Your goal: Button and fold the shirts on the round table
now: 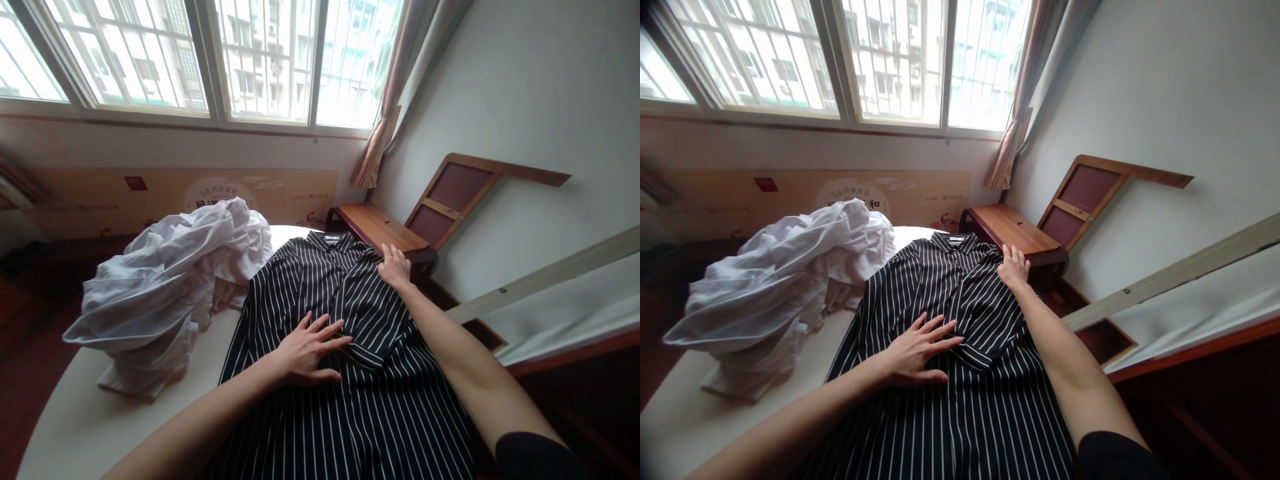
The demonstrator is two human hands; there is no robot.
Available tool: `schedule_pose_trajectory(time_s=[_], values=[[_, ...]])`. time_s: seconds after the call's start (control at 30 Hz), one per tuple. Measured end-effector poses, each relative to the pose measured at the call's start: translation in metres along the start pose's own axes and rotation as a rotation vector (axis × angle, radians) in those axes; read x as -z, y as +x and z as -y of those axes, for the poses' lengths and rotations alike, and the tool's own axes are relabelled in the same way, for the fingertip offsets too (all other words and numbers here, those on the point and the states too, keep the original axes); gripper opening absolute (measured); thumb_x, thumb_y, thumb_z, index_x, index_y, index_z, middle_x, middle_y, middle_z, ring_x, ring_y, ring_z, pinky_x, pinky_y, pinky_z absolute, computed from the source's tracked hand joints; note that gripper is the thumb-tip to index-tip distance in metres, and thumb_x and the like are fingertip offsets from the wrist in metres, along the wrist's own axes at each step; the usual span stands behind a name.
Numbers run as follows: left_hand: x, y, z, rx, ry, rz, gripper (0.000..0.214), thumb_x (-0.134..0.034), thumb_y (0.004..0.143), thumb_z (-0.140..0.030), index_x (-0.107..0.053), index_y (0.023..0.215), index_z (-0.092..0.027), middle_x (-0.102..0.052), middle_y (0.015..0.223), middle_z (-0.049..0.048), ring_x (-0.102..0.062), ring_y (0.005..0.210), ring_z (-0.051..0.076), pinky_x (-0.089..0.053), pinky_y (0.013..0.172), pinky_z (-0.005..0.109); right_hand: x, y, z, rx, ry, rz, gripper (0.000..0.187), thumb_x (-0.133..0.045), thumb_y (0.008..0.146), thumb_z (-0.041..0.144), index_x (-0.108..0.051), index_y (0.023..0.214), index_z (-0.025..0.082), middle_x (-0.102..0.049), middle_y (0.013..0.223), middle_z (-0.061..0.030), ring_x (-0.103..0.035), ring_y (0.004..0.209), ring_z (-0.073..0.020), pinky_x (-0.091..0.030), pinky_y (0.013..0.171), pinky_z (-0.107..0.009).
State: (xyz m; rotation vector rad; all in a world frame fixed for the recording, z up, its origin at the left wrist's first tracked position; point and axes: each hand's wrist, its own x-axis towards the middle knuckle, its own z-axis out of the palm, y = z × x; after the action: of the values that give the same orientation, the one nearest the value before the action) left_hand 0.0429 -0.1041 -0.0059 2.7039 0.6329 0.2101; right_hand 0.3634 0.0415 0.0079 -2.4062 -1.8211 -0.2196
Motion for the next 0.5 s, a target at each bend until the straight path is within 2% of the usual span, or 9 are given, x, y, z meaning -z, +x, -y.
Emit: schedule_pose_trajectory(time_s=[0.03, 0.1, 0.17, 0.23, 0.33, 0.43, 0.5], values=[[0.001, 0.000, 0.000, -0.007, -0.002, -0.001, 0.077, -0.036, 0.083, -0.073, -0.018, 0.149, -0.037, -0.014, 0.157, 0.0010, -0.014, 0.143, 0.036, -0.009, 0.112, 0.063, 0.002, 0.006, 0.006, 0.080, -0.002, -0.029, 0.061, -0.035, 0.089, 0.021, -0.022, 0.149, 0.023, -0.020, 0.156, -0.0096, -0.024, 0.139, -0.0278, -0.027, 0.108, -0.049], [0.003, -0.001, -0.001, -0.010, -0.003, -0.008, 0.081, -0.037, 0.082, -0.073, -0.013, 0.150, -0.036, -0.012, 0.157, 0.0022, -0.016, 0.142, 0.035, -0.011, 0.112, 0.061, 0.003, 0.016, 0.018, 0.230, -0.034, -0.011, 0.064, -0.034, 0.087, 0.011, -0.025, 0.148, 0.029, -0.018, 0.157, -0.0054, -0.022, 0.140, -0.0262, -0.026, 0.108, -0.048], [0.005, -0.001, -0.002, 0.004, 0.000, -0.020, 0.084, -0.038, 0.082, -0.073, -0.009, 0.151, -0.034, -0.009, 0.158, 0.0042, -0.017, 0.143, 0.034, -0.012, 0.113, 0.059, 0.000, 0.023, 0.027, 0.308, -0.097, 0.043, 0.061, -0.036, 0.085, 0.008, -0.039, 0.140, 0.032, -0.023, 0.155, -0.0039, -0.024, 0.139, -0.0269, -0.025, 0.108, -0.050], [0.006, -0.002, -0.003, 0.029, 0.004, -0.041, 0.085, -0.037, 0.082, -0.073, -0.007, 0.151, -0.032, -0.005, 0.158, 0.0056, -0.014, 0.143, 0.033, -0.012, 0.114, 0.056, -0.002, 0.026, 0.033, 0.323, -0.147, 0.057, 0.050, -0.038, 0.085, 0.009, -0.054, 0.127, 0.029, -0.035, 0.149, -0.0062, -0.031, 0.134, -0.0273, -0.025, 0.106, -0.051], [0.005, -0.002, -0.002, 0.052, -0.005, -0.058, 0.086, -0.034, 0.083, -0.074, -0.005, 0.151, -0.030, -0.004, 0.158, 0.0052, -0.010, 0.144, 0.032, -0.008, 0.115, 0.056, -0.002, 0.027, 0.033, 0.277, -0.176, -0.009, 0.039, -0.033, 0.089, 0.010, -0.065, 0.110, 0.017, -0.053, 0.129, -0.0148, -0.042, 0.122, -0.0288, -0.026, 0.103, -0.050], [0.003, 0.000, 0.000, 0.009, -0.024, 0.002, 0.082, -0.032, 0.083, -0.074, -0.013, 0.150, -0.032, -0.014, 0.157, 0.0018, -0.008, 0.144, 0.032, -0.003, 0.114, 0.059, 0.003, 0.029, 0.025, 0.142, -0.170, -0.136, 0.042, -0.026, 0.090, 0.008, -0.065, 0.106, 0.008, -0.056, 0.118, -0.0219, -0.046, 0.115, -0.0321, -0.026, 0.100, -0.053], [0.002, 0.001, 0.002, -0.017, -0.025, 0.039, 0.078, -0.031, 0.084, -0.074, -0.019, 0.149, -0.034, -0.019, 0.156, 0.0001, -0.008, 0.144, 0.033, -0.001, 0.113, 0.061, 0.005, 0.031, 0.021, 0.003, -0.098, -0.193, 0.043, -0.024, 0.091, 0.008, -0.062, 0.111, 0.005, -0.055, 0.120, -0.0241, -0.045, 0.116, -0.0334, -0.026, 0.099, -0.053]])
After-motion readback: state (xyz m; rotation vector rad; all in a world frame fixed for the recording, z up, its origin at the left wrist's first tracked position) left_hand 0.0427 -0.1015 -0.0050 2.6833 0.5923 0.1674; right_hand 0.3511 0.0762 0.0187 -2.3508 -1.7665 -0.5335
